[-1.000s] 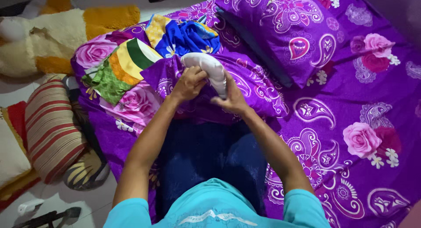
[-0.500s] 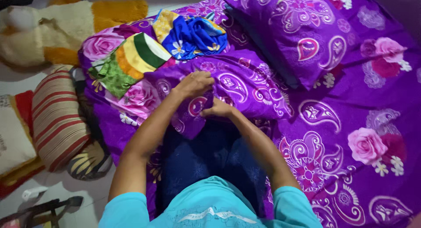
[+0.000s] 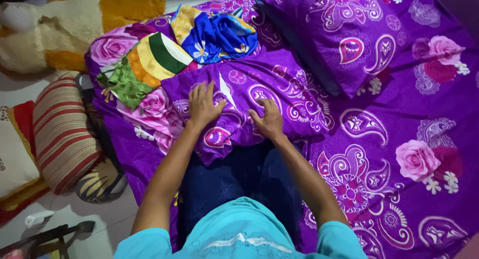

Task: The person sits on a bed and places several pillows into matching pillowcases one by one. They insert each pillow, adjust the fabric to fit, and smooth the cover before moving to the next pillow.

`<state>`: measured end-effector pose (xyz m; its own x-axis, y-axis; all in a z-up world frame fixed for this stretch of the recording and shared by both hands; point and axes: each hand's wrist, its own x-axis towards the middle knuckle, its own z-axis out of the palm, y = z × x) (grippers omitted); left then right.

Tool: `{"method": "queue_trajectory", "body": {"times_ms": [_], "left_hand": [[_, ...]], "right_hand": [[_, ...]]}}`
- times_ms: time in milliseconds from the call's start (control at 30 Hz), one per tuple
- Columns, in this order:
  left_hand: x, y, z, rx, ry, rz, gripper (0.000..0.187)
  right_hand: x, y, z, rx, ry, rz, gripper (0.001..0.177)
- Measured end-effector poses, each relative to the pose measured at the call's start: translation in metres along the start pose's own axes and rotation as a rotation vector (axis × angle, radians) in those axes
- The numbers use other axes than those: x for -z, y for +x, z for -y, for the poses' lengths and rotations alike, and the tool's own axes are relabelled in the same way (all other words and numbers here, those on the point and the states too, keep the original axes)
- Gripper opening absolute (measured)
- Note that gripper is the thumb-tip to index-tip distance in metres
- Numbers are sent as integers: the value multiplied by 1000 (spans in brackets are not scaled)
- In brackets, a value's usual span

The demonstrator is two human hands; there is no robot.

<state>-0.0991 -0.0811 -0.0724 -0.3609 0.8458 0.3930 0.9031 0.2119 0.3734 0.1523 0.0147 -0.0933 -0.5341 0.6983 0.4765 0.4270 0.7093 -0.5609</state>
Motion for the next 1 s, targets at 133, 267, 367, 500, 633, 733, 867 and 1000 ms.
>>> {"method": "queue_trajectory", "body": {"times_ms": [133,267,367,500,633,733,867,1000], "left_hand": [[-23,-32,0,105,106,366,54],[-59,-35,-7,-35,80,260,15],[-72,-7,-24,54,-107,292,19],[-64,11,-56,41,-410,239,22],[-28,-6,-39,-92,-317,-40,38],[-2,-48,8,-97,-62,-433,75],[-5,-88,64,549,-659,-151,101],[-50,-98,85,960,-1220,288,79]], "right_hand": [[-23,-16,-11,-184,-124,257,29],[-46,-27,-19,-169,-62,273,19],[-42,-23,-15,-233,155,304,21],[-15,-19,-15,-163,321,309,25],[27,-11,-68,-350,17,41,30],[58,-16,-139,-385,-377,-198,68],[68,-28,-208,-987,361,-78,108],[53,-25,-217,-1063,357,203,76]]}}
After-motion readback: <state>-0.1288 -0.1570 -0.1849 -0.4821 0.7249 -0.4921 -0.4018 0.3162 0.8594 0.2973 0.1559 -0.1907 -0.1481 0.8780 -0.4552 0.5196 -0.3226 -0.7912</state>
